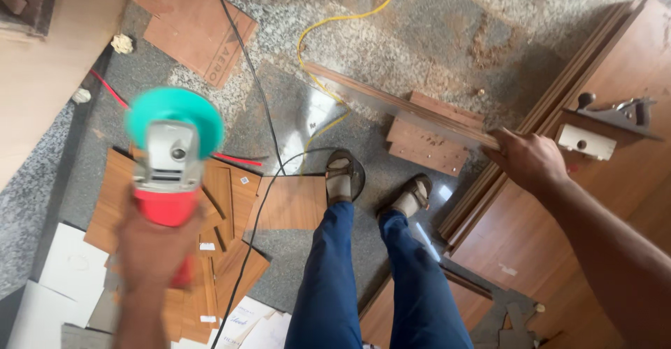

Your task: The person sands the edge of a wood panel using a handheld power sander.

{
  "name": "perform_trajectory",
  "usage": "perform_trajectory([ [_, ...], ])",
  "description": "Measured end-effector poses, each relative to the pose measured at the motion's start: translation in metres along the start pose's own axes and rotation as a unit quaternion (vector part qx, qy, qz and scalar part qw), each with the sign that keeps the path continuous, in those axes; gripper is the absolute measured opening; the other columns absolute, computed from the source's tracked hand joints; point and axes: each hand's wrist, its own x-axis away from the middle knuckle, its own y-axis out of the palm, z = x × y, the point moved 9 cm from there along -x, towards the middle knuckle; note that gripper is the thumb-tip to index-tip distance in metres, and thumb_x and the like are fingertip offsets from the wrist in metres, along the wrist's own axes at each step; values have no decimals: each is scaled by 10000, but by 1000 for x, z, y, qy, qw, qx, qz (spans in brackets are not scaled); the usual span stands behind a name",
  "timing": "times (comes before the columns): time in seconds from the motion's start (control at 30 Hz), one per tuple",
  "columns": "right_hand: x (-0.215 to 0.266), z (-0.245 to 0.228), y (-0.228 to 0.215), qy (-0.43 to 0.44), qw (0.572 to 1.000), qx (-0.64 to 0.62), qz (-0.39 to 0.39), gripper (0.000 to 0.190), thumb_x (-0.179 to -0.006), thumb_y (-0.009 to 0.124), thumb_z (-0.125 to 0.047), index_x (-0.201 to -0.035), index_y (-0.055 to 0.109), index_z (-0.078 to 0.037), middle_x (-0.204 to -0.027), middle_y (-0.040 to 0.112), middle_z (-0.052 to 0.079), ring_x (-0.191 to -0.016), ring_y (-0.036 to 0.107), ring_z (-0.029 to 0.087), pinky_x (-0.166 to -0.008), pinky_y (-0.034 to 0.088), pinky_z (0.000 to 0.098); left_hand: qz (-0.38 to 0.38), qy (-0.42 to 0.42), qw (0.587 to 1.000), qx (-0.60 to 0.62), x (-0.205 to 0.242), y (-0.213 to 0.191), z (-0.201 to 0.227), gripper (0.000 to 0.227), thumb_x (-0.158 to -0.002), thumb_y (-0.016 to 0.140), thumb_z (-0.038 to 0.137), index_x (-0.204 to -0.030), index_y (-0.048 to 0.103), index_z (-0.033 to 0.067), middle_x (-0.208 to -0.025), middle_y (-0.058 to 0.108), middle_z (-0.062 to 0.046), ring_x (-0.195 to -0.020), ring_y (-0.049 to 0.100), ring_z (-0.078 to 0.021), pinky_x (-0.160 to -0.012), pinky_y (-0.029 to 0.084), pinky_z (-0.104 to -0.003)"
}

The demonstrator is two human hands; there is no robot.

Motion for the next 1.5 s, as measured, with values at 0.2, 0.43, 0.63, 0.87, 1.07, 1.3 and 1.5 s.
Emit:
perform_trajectory([
  [0.2,-3,-7,-7,-77,993,-34,82,497,-975,554,-567,-1310,660,-216,-919,781,83,-813,758,307,-720,608,483,101,83,913,-386,-9,-57,54,737,-716,933,371,-1297,605,58,-1004,739,-221,-839,715,-417,-705,558,-495],
  [0.43,-2,30,12,-58,992,-56,98,458,-960,590,-547,-1286,678,-237,-969,775,71,-839,754,302,-725,608,479,88,148,984,-54,0,-20,52,644,-807,934,255,-1292,596,-1,-1168,729,-145,-1025,727,-259,-899,573,-397],
  [0.63,3,47,32,-77,983,-70,148,392,-983,610,-500,-1190,681,-175,-1027,763,38,-841,751,252,-662,613,430,16,34,996,84,15,48,36,534,-804,862,130,-1254,610,-8,-1079,727,-101,-895,694,-193,-768,569,-355],
  [0.87,-4,50,40,-91,977,-99,163,340,-1014,622,-455,-1167,677,-156,-1048,766,23,-764,743,215,-623,609,402,-53,-25,986,154,46,103,37,493,-782,831,118,-1197,586,15,-967,706,-88,-755,661,-171,-648,548,-353],
  [1.07,1,41,22,-137,963,-101,211,333,-978,687,-447,-1132,683,-151,-954,754,46,-823,746,248,-678,606,415,-53,44,994,87,60,116,49,459,-793,846,107,-1173,612,1,-1020,721,-78,-861,692,-147,-746,569,-314],
  [1.3,-13,25,11,-138,967,-89,197,316,-968,715,-409,-1169,695,-167,-971,774,36,-787,746,229,-627,600,410,-76,-7,992,103,73,134,50,456,-774,839,96,-1164,617,11,-975,734,-80,-805,697,-147,-702,576,-310],
  [1.5,-9,36,8,-146,959,-117,215,315,-961,712,-424,-1176,695,-196,-1007,785,18,-797,756,199,-666,615,385,-97,-40,990,90,82,147,52,465,-766,831,129,-1171,625,29,-931,747,-79,-708,698,-156,-652,574,-320],
])
